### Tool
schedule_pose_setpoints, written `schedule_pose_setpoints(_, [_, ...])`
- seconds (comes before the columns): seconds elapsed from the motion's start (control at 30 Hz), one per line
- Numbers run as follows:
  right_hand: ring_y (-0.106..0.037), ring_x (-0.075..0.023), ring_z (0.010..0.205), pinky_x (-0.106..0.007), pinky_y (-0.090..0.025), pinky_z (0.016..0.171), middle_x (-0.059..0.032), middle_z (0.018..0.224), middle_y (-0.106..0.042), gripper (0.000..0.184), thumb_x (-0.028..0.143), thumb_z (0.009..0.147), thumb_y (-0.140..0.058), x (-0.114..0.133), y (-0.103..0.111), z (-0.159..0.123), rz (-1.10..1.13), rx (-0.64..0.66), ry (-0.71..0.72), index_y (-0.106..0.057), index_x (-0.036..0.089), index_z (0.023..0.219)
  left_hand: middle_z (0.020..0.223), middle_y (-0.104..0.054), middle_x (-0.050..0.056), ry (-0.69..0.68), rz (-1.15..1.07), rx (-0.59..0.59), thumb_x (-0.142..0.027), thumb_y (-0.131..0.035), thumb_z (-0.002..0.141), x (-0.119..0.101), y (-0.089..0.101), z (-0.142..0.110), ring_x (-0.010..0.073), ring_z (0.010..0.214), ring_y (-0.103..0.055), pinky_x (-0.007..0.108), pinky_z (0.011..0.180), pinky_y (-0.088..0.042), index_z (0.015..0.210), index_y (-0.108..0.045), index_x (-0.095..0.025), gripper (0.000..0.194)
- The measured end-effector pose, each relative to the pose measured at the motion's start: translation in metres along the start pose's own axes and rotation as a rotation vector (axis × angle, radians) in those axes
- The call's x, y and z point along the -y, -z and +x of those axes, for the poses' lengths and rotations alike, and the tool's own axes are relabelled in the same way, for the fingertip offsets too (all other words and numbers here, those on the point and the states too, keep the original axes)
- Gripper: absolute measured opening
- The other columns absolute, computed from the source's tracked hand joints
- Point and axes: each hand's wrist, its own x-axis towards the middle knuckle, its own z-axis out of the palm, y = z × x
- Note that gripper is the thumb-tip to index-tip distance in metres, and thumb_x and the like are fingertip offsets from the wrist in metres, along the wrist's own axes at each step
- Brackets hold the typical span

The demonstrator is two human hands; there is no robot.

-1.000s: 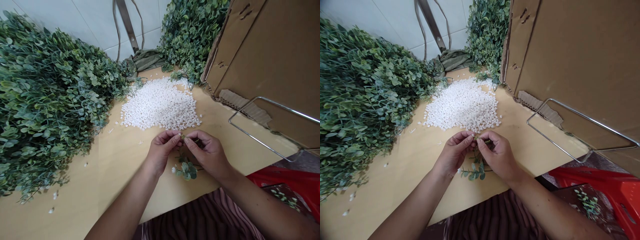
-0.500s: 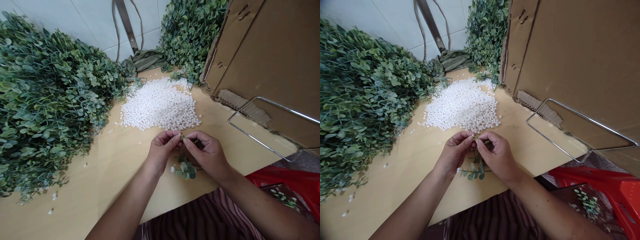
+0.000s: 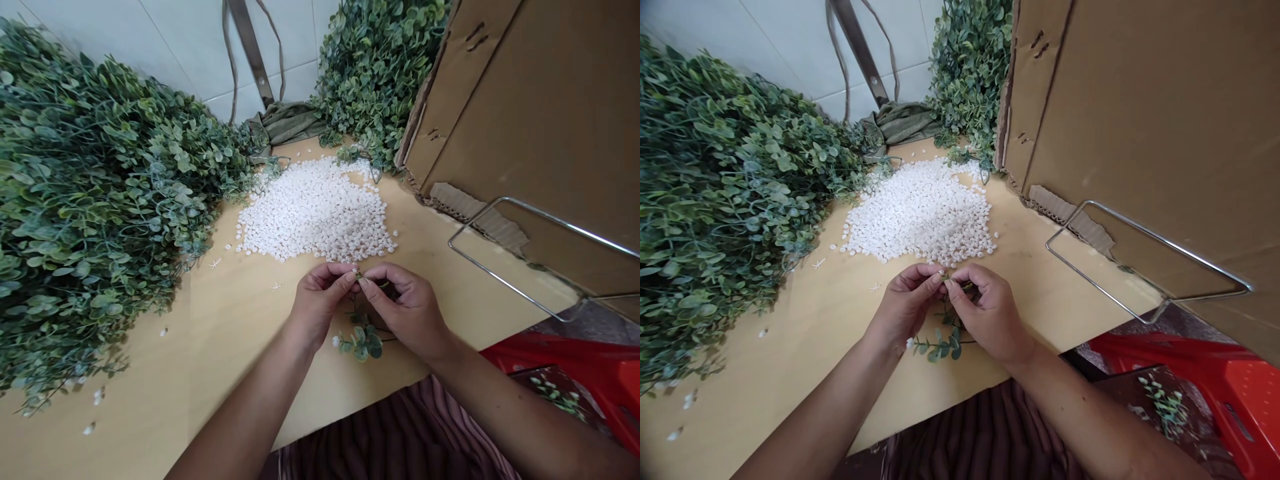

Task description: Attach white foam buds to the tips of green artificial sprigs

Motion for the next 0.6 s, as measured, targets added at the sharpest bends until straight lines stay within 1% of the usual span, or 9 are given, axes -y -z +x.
schedule_pose_setpoints(0.13, [-0.059,-0.0123,0.064,-0.022,-0.047,0.059,-0.001,0.069,-0.063,0.009,0.018,0.081,-0.055,-0.0006,0.0006,0.0002,0.007,0.01,0.011,-0.06,0.016,0.074,0.058,-0.065,-0.002,0.004,0.011,-0.006,-0.024,-0.082,0.05,-0.0005,0.0005,0.0001,0.0064,0.055,-0.057,0.018,0.059,-0.047,0.066,-0.069,-0.015,0.023])
schedule_pose_setpoints(0.23, [-0.06,-0.0126,0.064,-0.023,-0.048,0.061,-0.0008,0.069,-0.063,0.008,0.018,0.081,-0.055,-0.0013,0.0007,0.0007,0.017,0.006,0.021,-0.061,0.017,0.074,0.058,-0.066,-0.002,-0.003,0.004,0.02,-0.025,-0.082,0.051,-0.0004,0.0011,0.0007,0.0057,0.054,-0.058,0.017,0.058,-0.047,0.066,-0.069,-0.015,0.023])
schedule_pose_setpoints(0.43, [-0.06,-0.0132,0.064,-0.024,-0.048,0.06,-0.0009,0.069,-0.063,0.009,0.02,0.081,-0.055,-0.0011,0.0008,0.0018,0.024,0.011,0.013,-0.06,0.017,0.074,0.057,-0.065,-0.002,0.003,0.012,0.027,-0.025,-0.082,0.05,-0.0015,0.0001,0.0009,0.0061,0.054,-0.058,0.017,0.058,-0.048,0.065,-0.068,-0.015,0.023])
schedule_pose_setpoints(0.6, [-0.059,-0.0131,0.065,-0.024,-0.048,0.061,-0.0007,0.069,-0.063,0.009,0.02,0.082,-0.055,-0.0007,0.0014,0.0018,0.031,0.02,0.031,-0.06,0.017,0.074,0.058,-0.066,-0.001,0.054,0.014,0.045,-0.025,-0.083,0.049,-0.0073,0.0021,0.0012,0.0064,0.054,-0.059,0.017,0.058,-0.048,0.065,-0.068,-0.014,0.024])
